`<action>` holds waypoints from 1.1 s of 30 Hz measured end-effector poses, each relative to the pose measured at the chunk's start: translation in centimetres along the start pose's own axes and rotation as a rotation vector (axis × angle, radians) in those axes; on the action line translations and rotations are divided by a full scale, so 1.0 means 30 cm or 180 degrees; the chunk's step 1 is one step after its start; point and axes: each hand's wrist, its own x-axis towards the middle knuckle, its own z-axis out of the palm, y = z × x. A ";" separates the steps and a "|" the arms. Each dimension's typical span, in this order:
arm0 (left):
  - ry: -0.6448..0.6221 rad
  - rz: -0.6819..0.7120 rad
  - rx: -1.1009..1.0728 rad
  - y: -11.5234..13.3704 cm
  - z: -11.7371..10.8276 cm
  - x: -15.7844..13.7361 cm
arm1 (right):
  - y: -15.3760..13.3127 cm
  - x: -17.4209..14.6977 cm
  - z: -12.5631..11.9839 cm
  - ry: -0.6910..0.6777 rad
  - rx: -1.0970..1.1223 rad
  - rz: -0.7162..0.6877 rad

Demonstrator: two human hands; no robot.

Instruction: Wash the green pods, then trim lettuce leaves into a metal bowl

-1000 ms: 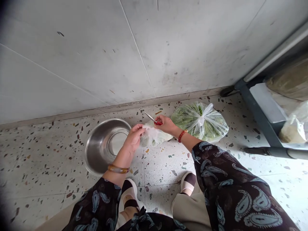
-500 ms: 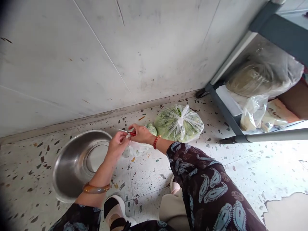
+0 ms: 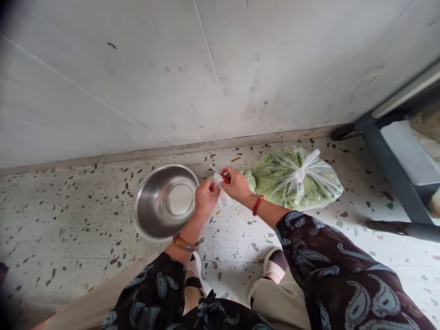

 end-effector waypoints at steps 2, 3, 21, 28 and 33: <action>0.0208 -0.0152 -0.0166 -0.018 -0.003 -0.002 | -0.011 -0.002 0.005 0.0207 0.0089 -0.0066; 0.0291 -0.0247 -0.0296 -0.023 -0.007 -0.004 | -0.014 0.000 0.006 0.0292 0.0183 -0.0042; -0.0705 -0.0193 -0.1014 -0.028 -0.040 0.018 | -0.011 0.097 -0.091 -0.0248 0.0956 0.0708; -0.0625 -0.0426 -0.0603 -0.090 -0.012 0.020 | 0.021 0.088 -0.081 -0.0341 -0.0144 0.0066; -0.0307 -0.0709 -0.0975 -0.113 -0.010 0.019 | 0.045 0.039 -0.055 -0.0738 -0.0684 -0.0443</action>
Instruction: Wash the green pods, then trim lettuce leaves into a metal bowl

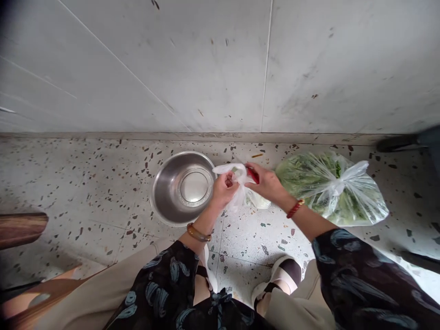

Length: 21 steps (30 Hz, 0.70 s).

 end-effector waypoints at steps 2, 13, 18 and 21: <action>0.0029 0.0104 -0.0086 0.021 0.009 0.002 | -0.021 -0.007 0.035 0.0114 -0.0399 -0.0186; 0.1556 0.0143 0.0301 0.066 -0.291 0.112 | 0.085 0.045 -0.254 0.1896 0.0418 0.0264; 0.0002 0.0875 0.0389 0.087 -0.057 0.078 | 0.127 0.057 -0.230 0.1252 0.1258 0.0816; -0.0147 0.0956 0.0223 0.120 0.093 0.105 | 0.055 0.058 -0.173 0.0871 0.1183 0.0517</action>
